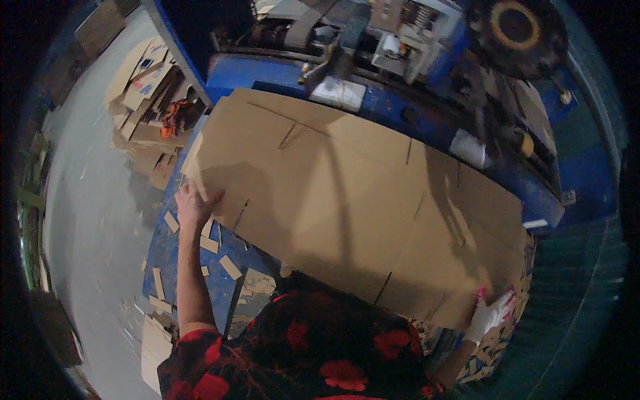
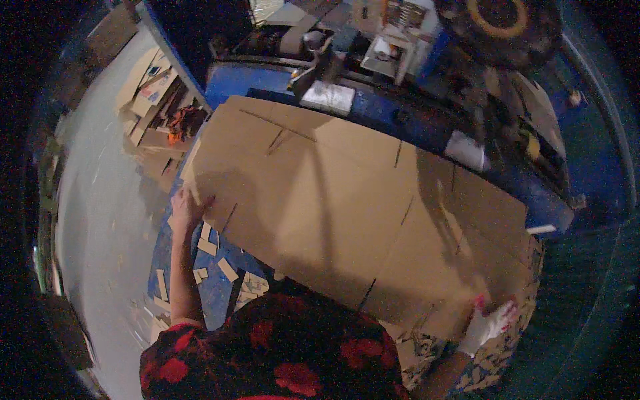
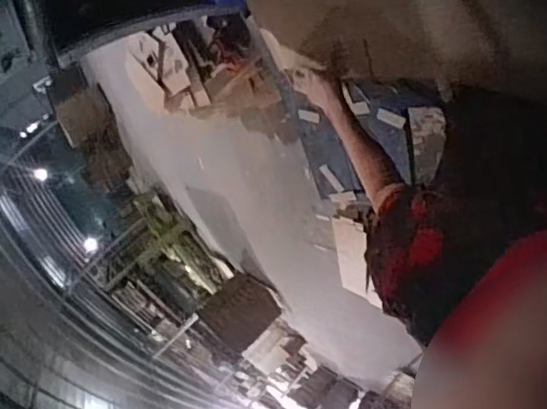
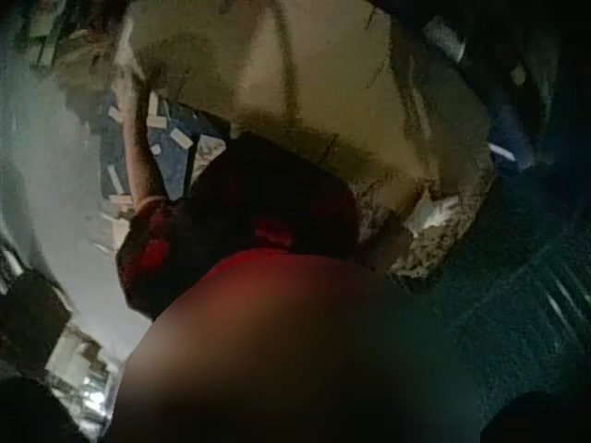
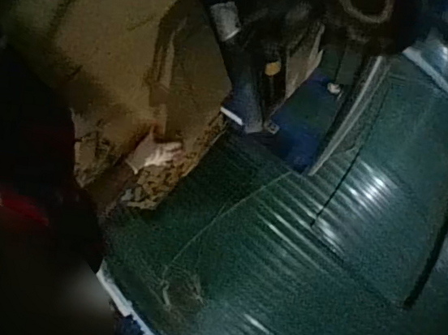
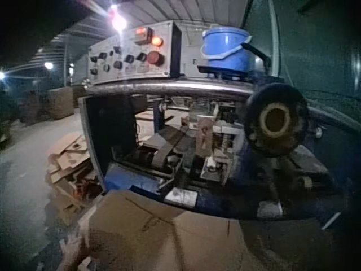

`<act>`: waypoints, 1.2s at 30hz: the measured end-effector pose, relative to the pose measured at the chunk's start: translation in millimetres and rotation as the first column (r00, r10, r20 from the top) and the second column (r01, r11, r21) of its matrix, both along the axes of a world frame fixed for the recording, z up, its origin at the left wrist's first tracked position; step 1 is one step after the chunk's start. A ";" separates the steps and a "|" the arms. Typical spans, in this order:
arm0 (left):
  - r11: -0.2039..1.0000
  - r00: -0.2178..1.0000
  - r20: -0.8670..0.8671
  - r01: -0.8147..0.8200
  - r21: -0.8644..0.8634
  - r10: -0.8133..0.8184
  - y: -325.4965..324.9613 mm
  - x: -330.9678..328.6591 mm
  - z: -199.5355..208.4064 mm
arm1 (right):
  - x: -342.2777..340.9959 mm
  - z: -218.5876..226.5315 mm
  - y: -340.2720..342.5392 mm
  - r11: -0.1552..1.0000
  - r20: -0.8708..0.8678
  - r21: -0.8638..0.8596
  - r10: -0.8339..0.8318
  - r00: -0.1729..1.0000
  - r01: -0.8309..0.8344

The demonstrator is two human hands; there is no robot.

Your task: The person repeatedly folds flat cardboard sheets into box shapes using a blue industrial machine. They feed each sheet into the machine, fold the flaps, and remove the formed boxes, stacking them nearby.

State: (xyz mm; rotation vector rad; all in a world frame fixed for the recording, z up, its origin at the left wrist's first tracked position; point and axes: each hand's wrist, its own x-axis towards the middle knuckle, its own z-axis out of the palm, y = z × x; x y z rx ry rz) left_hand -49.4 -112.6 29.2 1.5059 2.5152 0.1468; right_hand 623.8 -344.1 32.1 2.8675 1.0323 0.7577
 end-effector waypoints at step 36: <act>0.356 0.502 -0.035 0.659 0.663 -0.864 73.1 179.9 6.6 | -113.4 33.3 193.1 0.256 -0.067 -0.070 0.963 0.261 -0.964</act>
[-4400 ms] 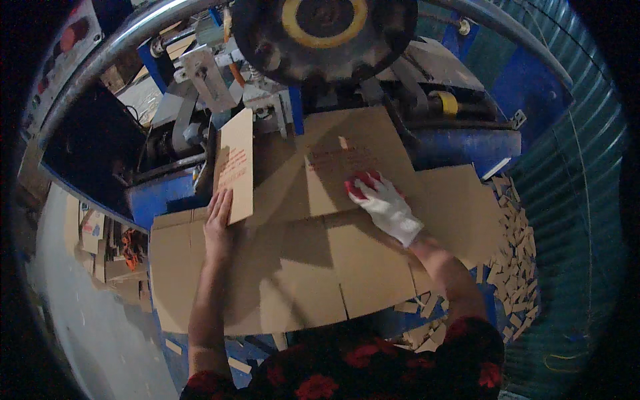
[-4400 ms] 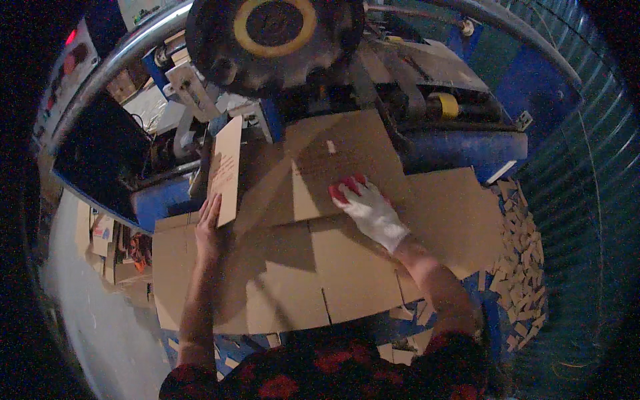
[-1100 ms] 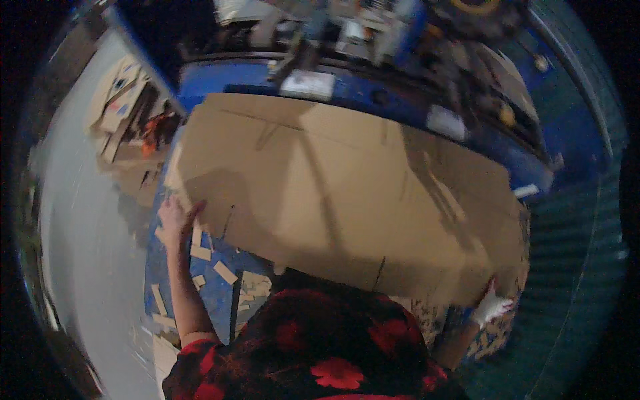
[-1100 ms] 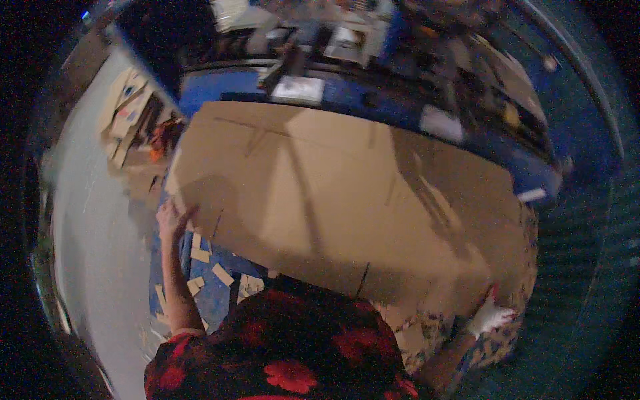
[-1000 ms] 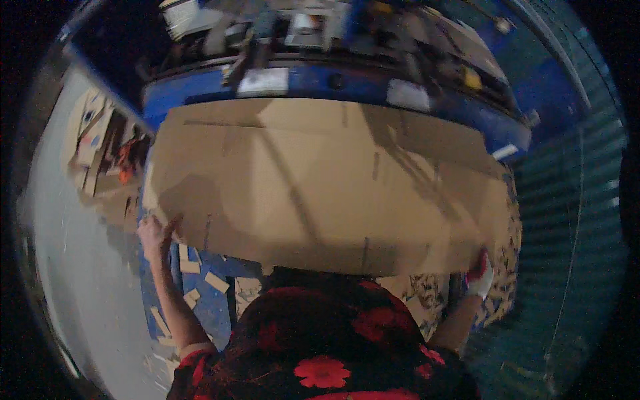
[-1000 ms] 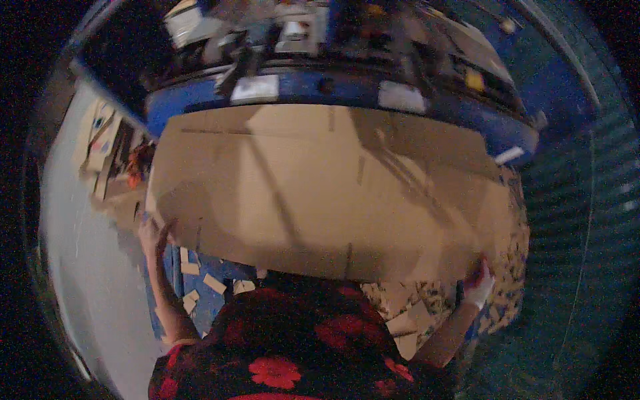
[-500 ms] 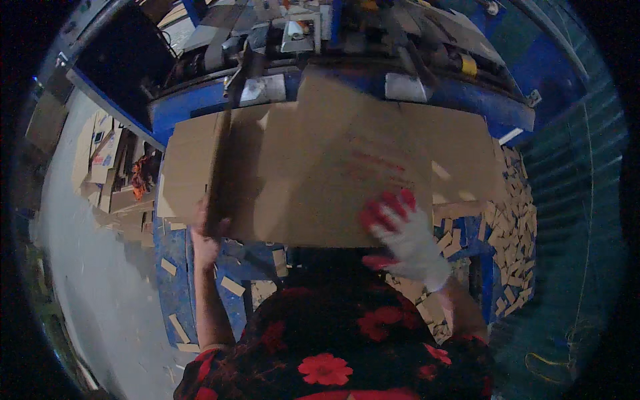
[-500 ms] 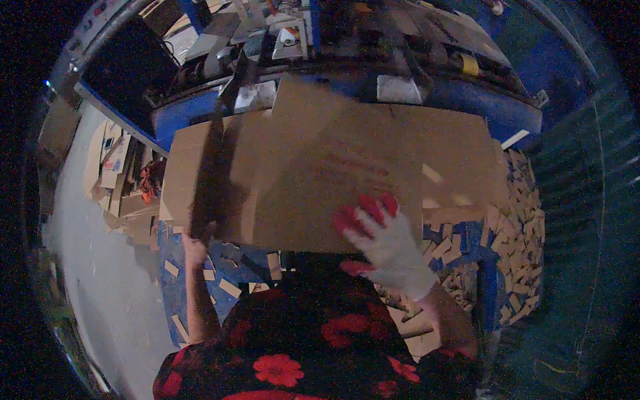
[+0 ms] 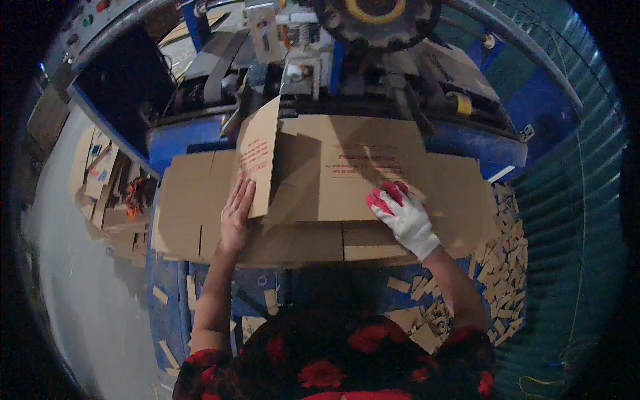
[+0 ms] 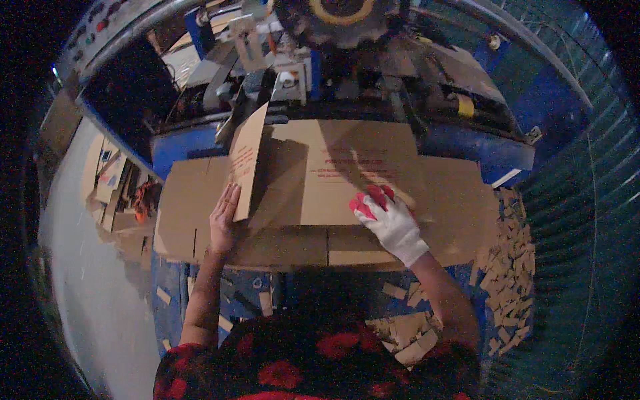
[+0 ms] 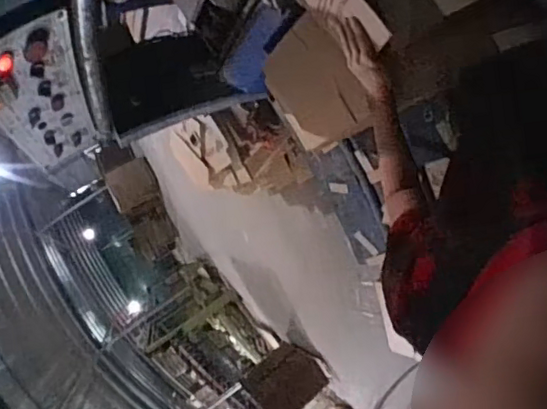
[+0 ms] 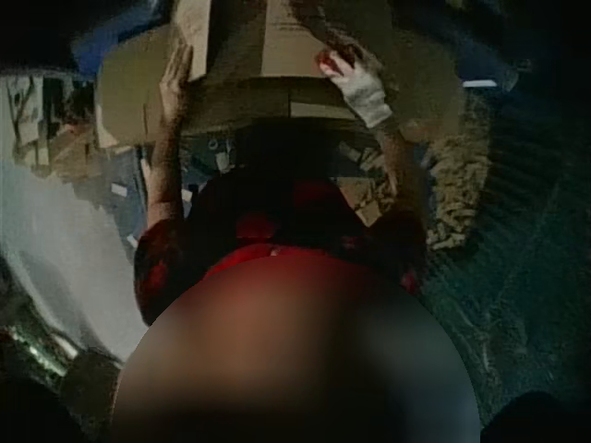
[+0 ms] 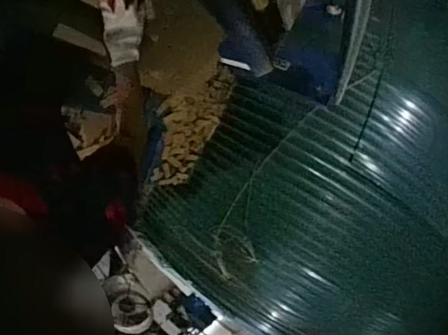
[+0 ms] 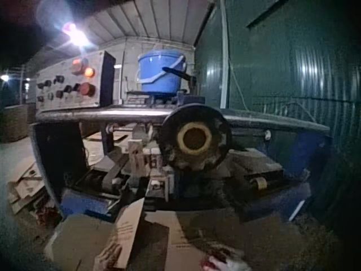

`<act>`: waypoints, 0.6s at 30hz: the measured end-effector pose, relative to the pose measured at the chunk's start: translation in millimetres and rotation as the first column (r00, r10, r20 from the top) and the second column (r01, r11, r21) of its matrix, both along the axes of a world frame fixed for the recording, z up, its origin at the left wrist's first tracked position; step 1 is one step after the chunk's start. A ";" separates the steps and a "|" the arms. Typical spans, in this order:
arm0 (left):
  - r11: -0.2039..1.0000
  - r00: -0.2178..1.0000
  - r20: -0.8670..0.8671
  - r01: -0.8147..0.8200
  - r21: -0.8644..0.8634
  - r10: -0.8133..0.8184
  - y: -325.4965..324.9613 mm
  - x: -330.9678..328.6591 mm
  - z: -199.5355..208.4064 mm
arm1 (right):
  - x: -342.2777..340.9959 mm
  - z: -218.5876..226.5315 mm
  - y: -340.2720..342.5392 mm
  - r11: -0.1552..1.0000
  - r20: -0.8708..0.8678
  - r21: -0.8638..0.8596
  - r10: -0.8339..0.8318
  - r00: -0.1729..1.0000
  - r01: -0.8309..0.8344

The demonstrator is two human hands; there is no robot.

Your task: The person repeatedly folds flat cardboard sheets into box shapes using a blue industrial machine. They feed each sheet into the machine, fold the flaps, and remove the formed boxes, stacking them nearby.

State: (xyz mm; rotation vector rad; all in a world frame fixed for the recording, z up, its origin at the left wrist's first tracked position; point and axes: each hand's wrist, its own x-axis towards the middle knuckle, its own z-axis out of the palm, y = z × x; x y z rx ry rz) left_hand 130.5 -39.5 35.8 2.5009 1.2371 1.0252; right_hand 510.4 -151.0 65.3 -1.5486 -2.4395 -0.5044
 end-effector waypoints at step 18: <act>0.977 0.973 -0.086 -0.211 0.033 0.213 288.0 114.5 -3.1 | 63.6 22.3 250.5 0.948 0.059 -0.128 -0.287 0.956 0.292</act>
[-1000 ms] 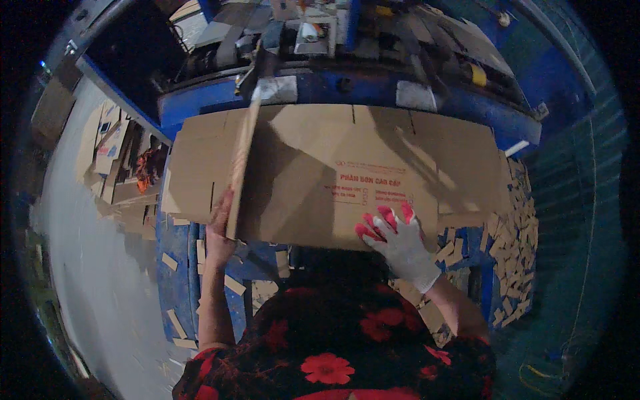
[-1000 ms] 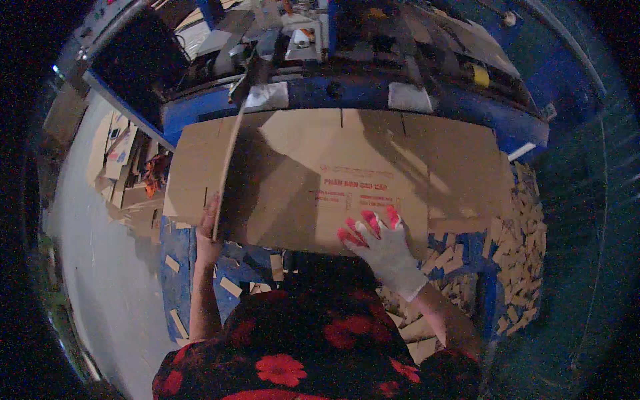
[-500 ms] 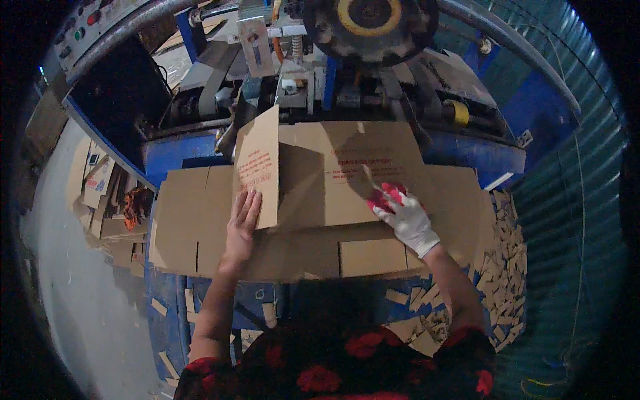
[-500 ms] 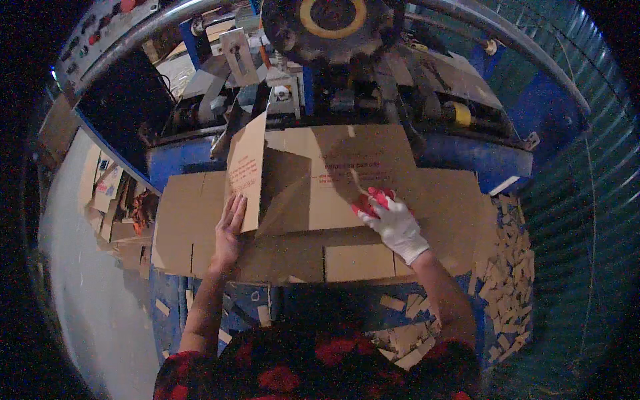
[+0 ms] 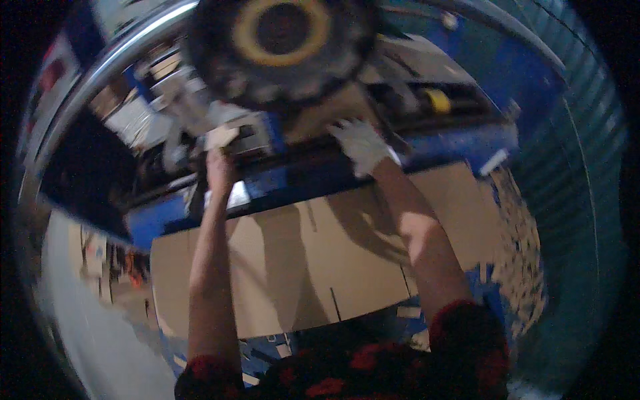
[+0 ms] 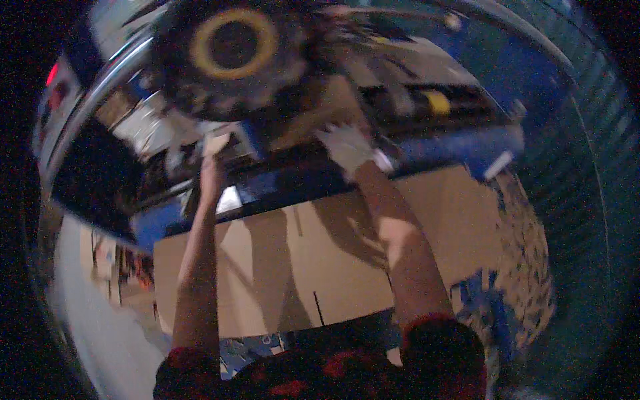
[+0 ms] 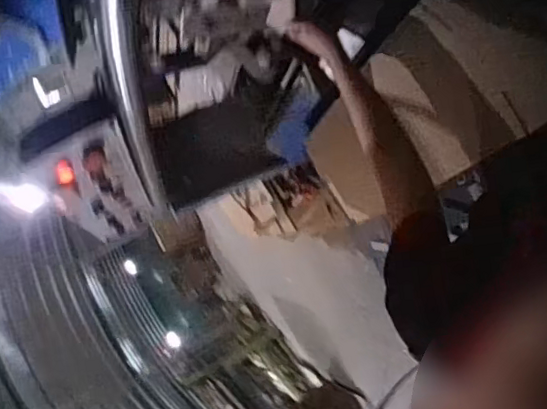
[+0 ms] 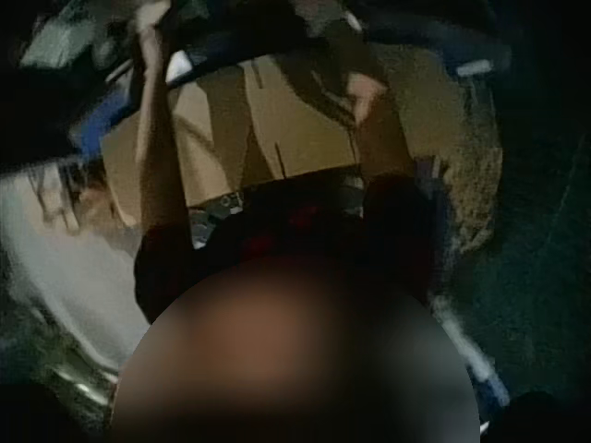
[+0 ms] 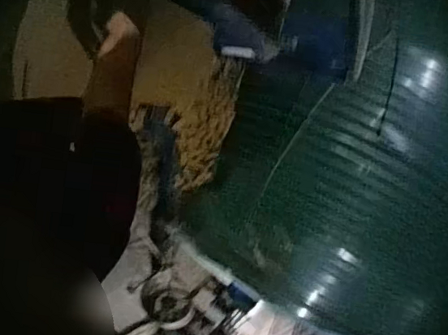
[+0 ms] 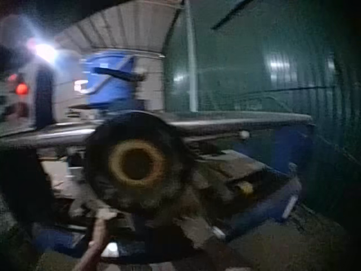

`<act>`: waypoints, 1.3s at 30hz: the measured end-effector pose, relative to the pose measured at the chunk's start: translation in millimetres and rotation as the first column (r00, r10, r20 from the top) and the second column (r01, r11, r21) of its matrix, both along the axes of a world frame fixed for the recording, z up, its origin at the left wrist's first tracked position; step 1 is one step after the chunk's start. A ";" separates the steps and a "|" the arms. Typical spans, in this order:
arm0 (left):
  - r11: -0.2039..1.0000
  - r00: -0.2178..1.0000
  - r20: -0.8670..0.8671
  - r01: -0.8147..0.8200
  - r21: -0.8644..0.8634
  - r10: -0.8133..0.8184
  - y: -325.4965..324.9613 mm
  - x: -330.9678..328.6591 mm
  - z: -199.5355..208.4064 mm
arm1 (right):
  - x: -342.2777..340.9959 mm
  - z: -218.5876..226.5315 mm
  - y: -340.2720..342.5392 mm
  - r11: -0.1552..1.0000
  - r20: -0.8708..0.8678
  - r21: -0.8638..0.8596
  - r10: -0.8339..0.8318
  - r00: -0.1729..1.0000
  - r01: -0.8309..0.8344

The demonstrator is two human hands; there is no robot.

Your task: The person repeatedly folds flat cardboard sheets into box shapes using a blue industrial machine. They feed each sheet into the machine, fold the flaps, and remove the formed boxes, stacking them nearby.

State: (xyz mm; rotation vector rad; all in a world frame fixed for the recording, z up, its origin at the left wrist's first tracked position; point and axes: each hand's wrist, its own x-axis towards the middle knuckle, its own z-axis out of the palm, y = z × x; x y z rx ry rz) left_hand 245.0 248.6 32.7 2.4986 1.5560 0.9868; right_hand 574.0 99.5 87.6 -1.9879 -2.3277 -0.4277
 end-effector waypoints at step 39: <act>0.744 0.819 -0.390 -0.558 -0.369 0.421 -276.5 -349.9 -34.9 | 290.5 -77.4 -311.8 0.116 -0.365 -0.037 -0.926 0.095 0.993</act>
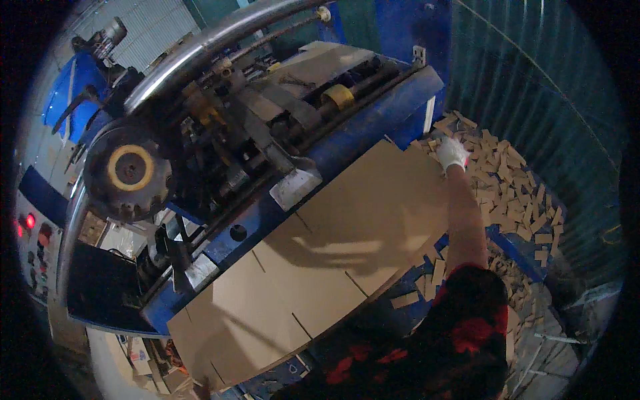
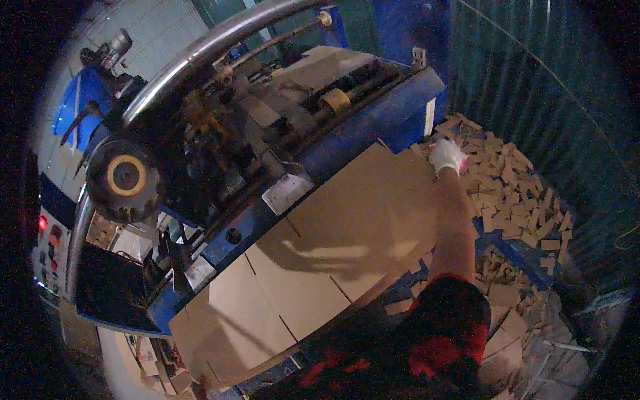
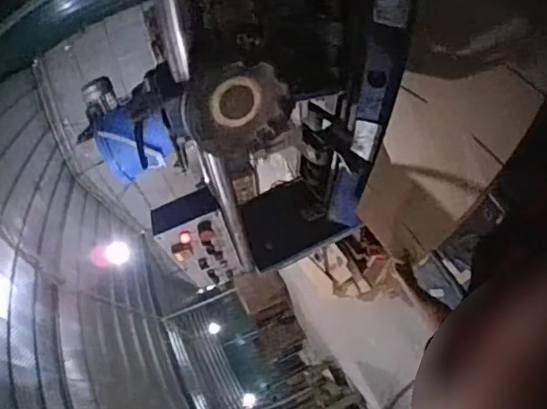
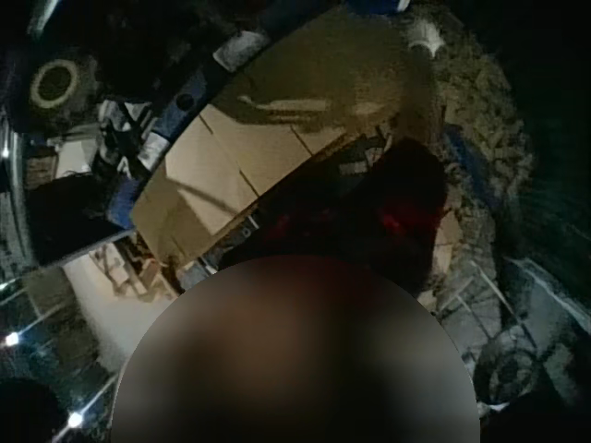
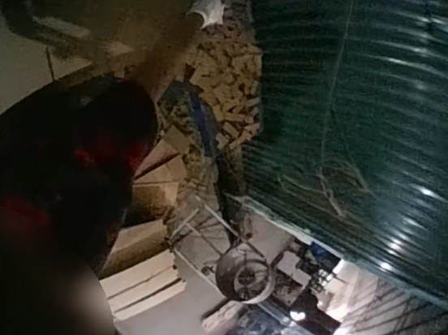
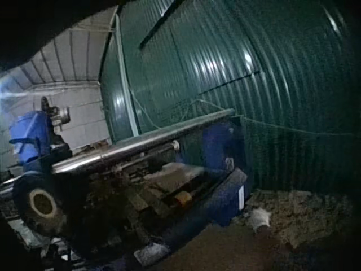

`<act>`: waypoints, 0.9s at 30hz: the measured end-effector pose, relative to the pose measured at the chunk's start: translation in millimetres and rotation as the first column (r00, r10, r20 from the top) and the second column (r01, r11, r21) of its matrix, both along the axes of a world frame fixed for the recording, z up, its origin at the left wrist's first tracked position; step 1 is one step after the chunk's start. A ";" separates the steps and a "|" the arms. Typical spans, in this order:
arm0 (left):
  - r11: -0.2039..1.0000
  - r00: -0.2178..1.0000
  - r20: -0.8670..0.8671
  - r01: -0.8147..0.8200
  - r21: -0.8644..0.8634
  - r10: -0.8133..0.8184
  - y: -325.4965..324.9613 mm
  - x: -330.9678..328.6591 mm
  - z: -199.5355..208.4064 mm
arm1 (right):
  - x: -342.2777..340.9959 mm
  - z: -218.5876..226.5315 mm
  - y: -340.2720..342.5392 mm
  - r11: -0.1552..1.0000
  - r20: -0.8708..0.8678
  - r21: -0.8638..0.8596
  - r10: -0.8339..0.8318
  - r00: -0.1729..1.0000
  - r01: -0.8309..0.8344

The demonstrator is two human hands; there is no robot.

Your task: The person repeatedly folds flat cardboard sheets into box shapes using a blue industrial machine. They feed each sheet into the machine, fold the flaps, and remove the formed boxes, stacking them nearby.

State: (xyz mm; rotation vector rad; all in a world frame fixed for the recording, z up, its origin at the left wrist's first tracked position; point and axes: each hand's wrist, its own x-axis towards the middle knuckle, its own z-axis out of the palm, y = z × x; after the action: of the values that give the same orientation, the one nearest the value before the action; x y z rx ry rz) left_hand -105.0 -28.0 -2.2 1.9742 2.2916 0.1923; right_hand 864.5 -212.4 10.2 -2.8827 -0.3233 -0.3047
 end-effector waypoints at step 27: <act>0.924 0.945 0.326 -0.149 0.352 0.027 -14.5 -31.5 1.2 | -47.7 11.0 -43.6 0.888 -0.256 0.436 0.274 0.927 -0.142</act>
State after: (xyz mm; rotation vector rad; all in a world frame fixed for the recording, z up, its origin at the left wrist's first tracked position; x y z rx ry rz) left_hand -136.4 -42.5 -1.0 1.8156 2.2543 0.9474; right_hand 816.8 -255.9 21.2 -2.3988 -0.4494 0.1138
